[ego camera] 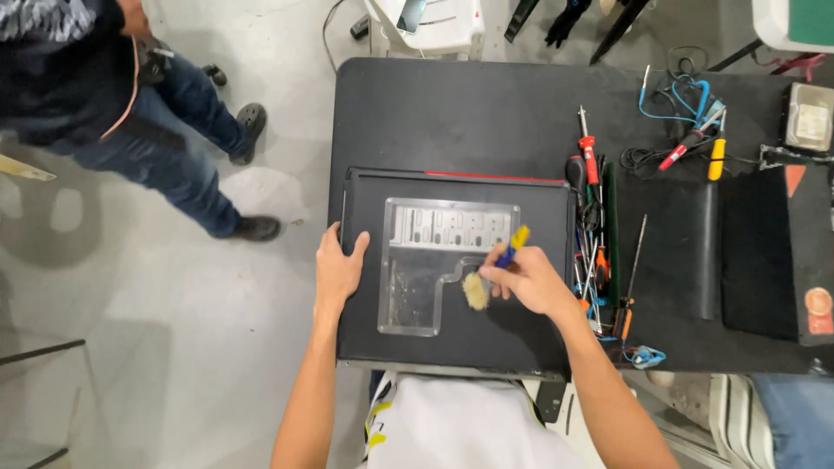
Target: Cleaning a computer case side panel using a brush and cleaning tools at a repair bench.
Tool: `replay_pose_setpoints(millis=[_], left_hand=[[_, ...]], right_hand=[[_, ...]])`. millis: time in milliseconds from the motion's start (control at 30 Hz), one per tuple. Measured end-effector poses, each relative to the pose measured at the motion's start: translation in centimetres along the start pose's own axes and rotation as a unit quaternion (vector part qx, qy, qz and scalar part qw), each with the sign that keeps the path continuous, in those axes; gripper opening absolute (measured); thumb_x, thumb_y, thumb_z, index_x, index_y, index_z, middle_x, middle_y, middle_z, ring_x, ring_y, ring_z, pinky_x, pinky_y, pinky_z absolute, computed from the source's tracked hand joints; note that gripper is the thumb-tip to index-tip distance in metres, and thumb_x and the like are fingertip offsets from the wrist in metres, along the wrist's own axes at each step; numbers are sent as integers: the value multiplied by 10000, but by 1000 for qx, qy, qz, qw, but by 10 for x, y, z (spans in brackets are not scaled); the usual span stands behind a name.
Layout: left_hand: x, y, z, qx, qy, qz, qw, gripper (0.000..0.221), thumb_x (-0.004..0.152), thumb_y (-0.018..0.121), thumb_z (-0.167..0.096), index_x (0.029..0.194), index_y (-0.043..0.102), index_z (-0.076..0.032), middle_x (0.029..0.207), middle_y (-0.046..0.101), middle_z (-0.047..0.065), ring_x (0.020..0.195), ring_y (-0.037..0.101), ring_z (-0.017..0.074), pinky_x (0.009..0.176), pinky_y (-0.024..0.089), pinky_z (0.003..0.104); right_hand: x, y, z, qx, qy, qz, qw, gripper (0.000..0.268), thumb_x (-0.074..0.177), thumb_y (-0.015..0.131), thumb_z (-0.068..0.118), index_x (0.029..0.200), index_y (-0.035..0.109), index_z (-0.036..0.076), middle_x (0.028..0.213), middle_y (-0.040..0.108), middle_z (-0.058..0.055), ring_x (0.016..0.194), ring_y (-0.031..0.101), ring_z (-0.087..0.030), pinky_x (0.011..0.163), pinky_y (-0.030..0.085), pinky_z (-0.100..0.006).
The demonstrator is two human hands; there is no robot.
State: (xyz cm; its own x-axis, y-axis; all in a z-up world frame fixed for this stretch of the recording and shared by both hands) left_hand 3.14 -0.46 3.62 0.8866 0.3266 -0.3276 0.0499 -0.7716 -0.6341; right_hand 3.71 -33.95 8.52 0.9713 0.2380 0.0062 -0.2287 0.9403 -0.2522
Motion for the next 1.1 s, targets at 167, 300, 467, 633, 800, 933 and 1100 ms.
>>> replay_pose_setpoints(millis=[167, 300, 467, 633, 800, 933, 1100], left_hand=[[0, 4, 5, 8, 5, -1, 1000, 709, 1023, 603, -479, 1457, 463, 64, 1381, 549, 310, 1287, 569, 475, 980, 567, 552], [-4, 4, 2, 7, 11, -2, 1000, 713, 1036, 592, -495, 1468, 449, 54, 1386, 546, 290, 1291, 573, 447, 978, 570, 529], [-5, 6, 6, 11, 11, -8, 1000, 722, 1027, 605, -507, 1468, 459, 46, 1377, 557, 282, 1278, 586, 437, 967, 576, 528], [-4, 2, 5, 3, 15, -10, 1000, 710, 1025, 608, -504, 1453, 467, 45, 1345, 572, 271, 1252, 606, 432, 939, 591, 510], [-2, 2, 8, -5, 20, -4, 1000, 713, 1032, 593, -501, 1455, 457, 56, 1358, 560, 278, 1264, 598, 433, 947, 590, 505], [7, 10, 27, -17, 62, -8, 998, 753, 1085, 422, -579, 1445, 458, 81, 1343, 553, 315, 1264, 584, 474, 956, 567, 538], [9, 10, 33, -38, 78, -6, 996, 729, 1108, 346, -558, 1441, 458, 81, 1344, 550, 317, 1274, 570, 483, 983, 549, 539]], right_hand=[[-3, -6, 11, -94, -81, -126, 984, 85, 1014, 651, 66, 939, 688, 77, 910, 756, -136, 687, 728, -220, 747, 558, -337], [-4, 3, 7, -16, -54, 4, 998, 53, 904, 743, 39, 874, 701, 50, 732, 696, -118, 653, 683, -253, 722, 566, -348], [1, 3, -2, -137, -139, -137, 971, 97, 986, 689, 53, 898, 699, 91, 864, 691, -109, 868, 695, -308, 867, 523, -384], [42, -9, 19, -111, -164, -88, 976, 177, 995, 677, 36, 862, 659, 152, 878, 647, -25, 858, 663, -247, 875, 513, -352], [69, 61, 15, -82, -150, -45, 984, 129, 918, 668, -10, 871, 665, 110, 809, 631, -98, 811, 646, -346, 799, 522, -423], [131, 99, 12, -72, -229, -103, 965, 93, 982, 697, 100, 916, 639, 130, 942, 647, -74, 932, 684, -307, 904, 523, -370], [141, 175, 17, 21, -235, 26, 971, 120, 893, 747, 85, 843, 660, 151, 827, 665, -64, 876, 685, -328, 888, 521, -413]])
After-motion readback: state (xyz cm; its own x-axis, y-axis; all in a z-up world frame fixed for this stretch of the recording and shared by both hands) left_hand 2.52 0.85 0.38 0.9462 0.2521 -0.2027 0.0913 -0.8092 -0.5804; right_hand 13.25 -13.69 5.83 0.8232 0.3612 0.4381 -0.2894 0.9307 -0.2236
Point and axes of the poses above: each hand's wrist, its own x-axis towards the middle knuckle, its own y-axis out of the palm, z = x × y, the point moved 2 cm from there along x, towards the middle knuckle
